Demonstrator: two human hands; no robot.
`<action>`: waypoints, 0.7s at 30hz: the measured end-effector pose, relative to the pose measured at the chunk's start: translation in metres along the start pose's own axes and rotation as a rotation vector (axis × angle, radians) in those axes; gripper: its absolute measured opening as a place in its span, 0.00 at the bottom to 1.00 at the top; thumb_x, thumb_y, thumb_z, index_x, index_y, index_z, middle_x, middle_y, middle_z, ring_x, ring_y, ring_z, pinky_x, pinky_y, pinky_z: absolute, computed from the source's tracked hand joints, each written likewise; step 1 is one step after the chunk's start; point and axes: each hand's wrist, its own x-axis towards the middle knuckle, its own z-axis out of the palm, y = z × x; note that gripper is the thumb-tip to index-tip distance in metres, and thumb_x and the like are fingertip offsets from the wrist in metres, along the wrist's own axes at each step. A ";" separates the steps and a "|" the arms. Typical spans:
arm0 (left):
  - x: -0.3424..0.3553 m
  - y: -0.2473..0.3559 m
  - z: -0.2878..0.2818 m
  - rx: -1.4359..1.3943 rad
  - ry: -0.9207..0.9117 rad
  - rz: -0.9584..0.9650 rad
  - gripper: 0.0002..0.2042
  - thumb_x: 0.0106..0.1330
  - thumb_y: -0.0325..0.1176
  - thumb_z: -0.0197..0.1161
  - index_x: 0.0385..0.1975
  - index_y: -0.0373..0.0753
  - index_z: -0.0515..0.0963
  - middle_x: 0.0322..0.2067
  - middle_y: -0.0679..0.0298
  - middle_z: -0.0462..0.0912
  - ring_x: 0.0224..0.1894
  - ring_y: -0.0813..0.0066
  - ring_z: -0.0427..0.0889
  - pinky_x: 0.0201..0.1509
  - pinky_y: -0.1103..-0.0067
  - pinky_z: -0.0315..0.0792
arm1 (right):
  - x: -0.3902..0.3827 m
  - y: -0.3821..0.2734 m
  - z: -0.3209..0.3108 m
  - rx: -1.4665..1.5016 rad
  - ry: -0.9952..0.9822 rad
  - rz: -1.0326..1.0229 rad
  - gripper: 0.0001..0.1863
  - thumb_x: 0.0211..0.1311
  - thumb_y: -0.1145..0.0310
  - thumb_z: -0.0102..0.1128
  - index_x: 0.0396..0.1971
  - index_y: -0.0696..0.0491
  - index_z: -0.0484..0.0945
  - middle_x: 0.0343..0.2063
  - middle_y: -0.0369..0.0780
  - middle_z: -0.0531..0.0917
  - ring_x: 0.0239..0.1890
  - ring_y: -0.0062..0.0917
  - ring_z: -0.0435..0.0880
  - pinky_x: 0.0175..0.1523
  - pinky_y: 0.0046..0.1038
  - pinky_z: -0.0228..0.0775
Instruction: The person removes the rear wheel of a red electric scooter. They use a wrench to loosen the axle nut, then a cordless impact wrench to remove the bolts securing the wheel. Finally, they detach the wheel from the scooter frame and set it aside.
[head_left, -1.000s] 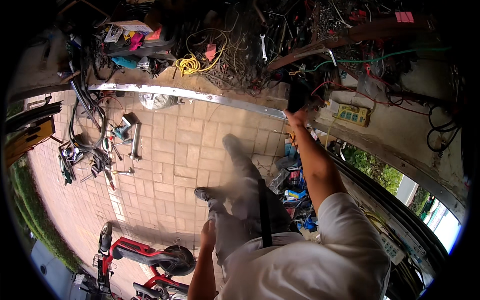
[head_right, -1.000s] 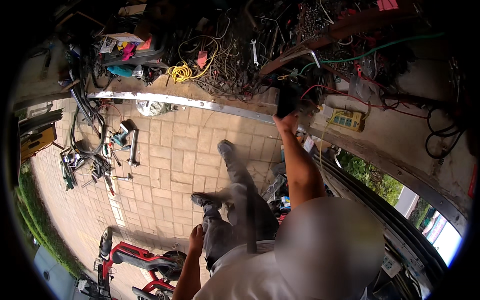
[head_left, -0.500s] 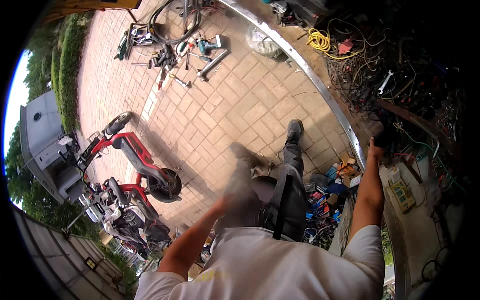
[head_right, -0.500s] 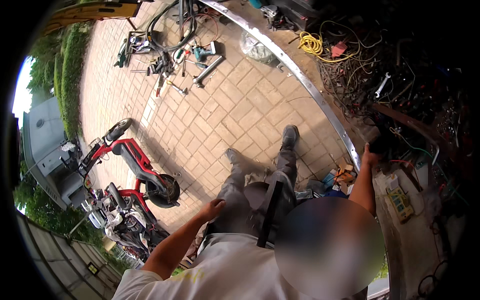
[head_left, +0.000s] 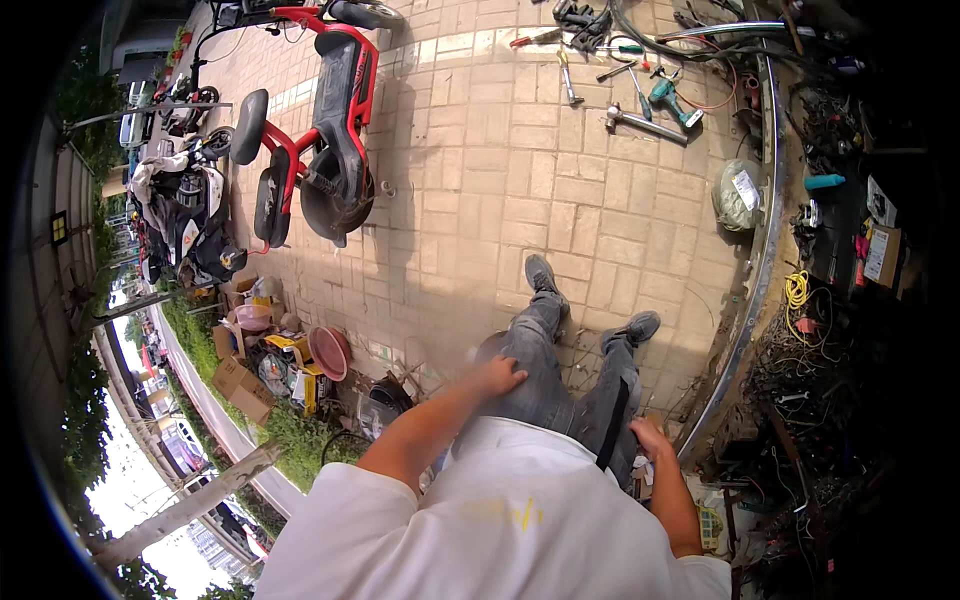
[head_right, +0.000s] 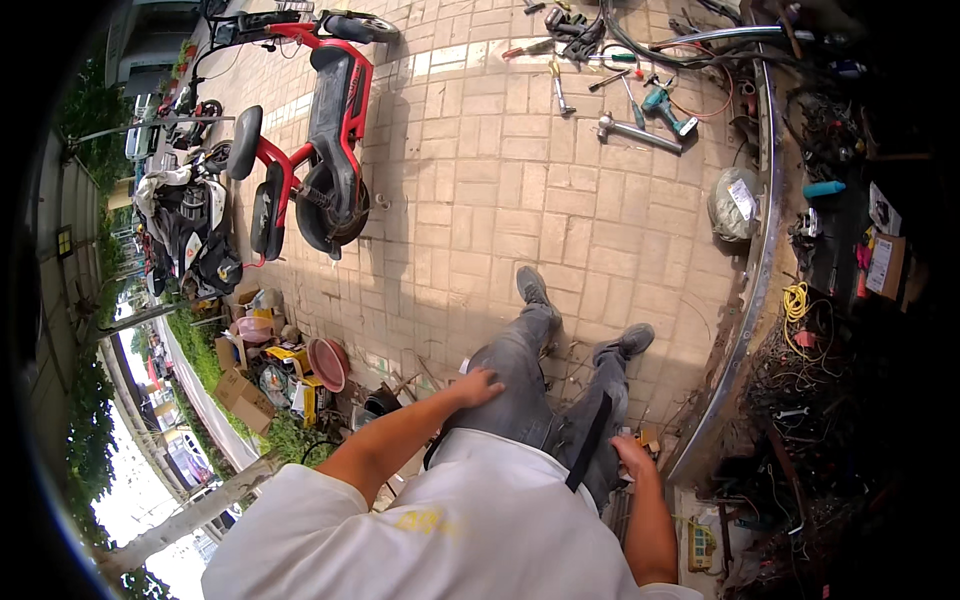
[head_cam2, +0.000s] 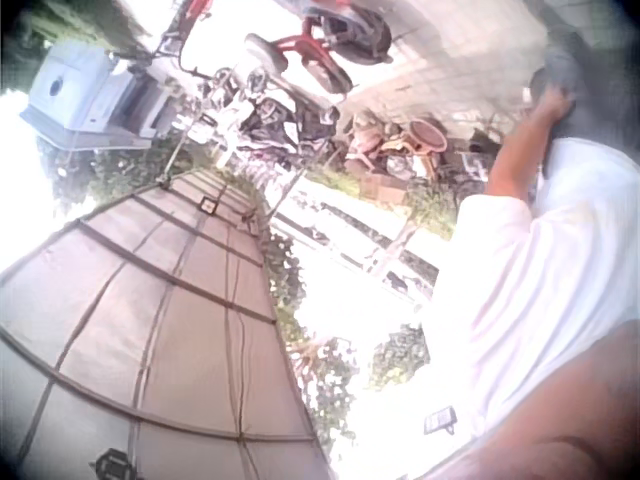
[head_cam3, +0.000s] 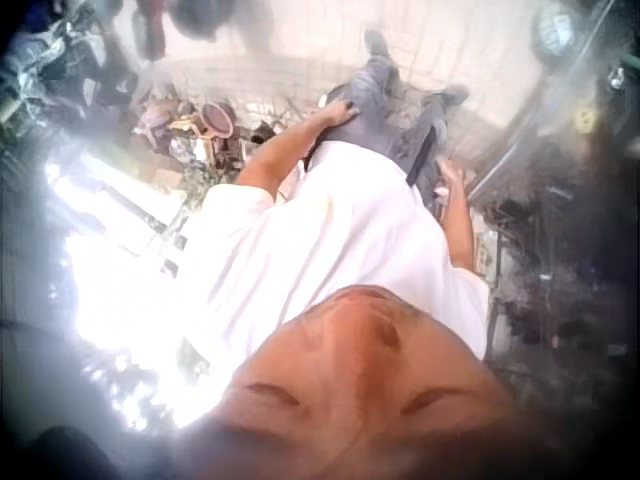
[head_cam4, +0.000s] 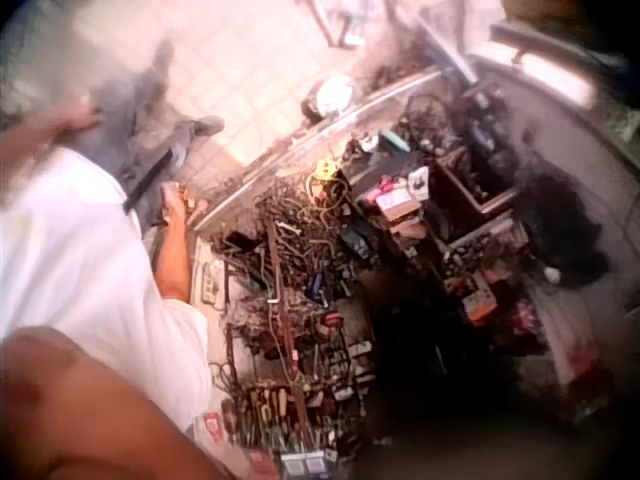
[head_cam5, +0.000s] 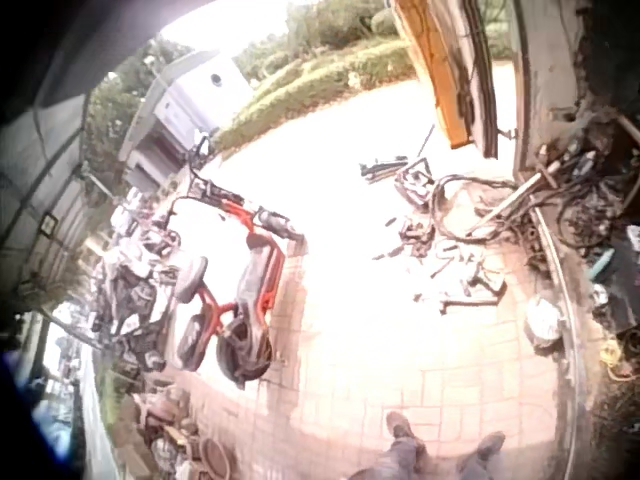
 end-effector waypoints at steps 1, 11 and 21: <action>0.003 -0.011 -0.008 -0.046 0.020 0.017 0.34 0.63 0.60 0.53 0.61 0.39 0.69 0.64 0.46 0.64 0.66 0.49 0.63 0.68 0.63 0.59 | -0.019 -0.024 0.005 -0.072 0.022 0.062 0.23 0.63 0.58 0.57 0.52 0.59 0.74 0.39 0.40 0.82 0.40 0.32 0.82 0.43 0.38 0.75; -0.005 -0.060 -0.145 -0.346 -0.139 -0.011 0.45 0.52 0.60 0.64 0.65 0.35 0.63 0.64 0.41 0.60 0.65 0.46 0.63 0.67 0.63 0.60 | -0.063 -0.296 0.157 -0.992 0.293 -0.161 0.09 0.52 0.71 0.68 0.28 0.60 0.78 0.22 0.36 0.80 0.23 0.20 0.76 0.28 0.28 0.69; 0.008 -0.173 -0.161 -0.901 -0.064 -0.063 0.42 0.56 0.51 0.67 0.64 0.28 0.62 0.61 0.43 0.69 0.63 0.53 0.69 0.65 0.69 0.63 | -0.051 -0.456 0.255 -1.198 -0.203 -0.160 0.05 0.51 0.71 0.63 0.27 0.56 0.82 0.22 0.36 0.82 0.26 0.21 0.79 0.33 0.28 0.72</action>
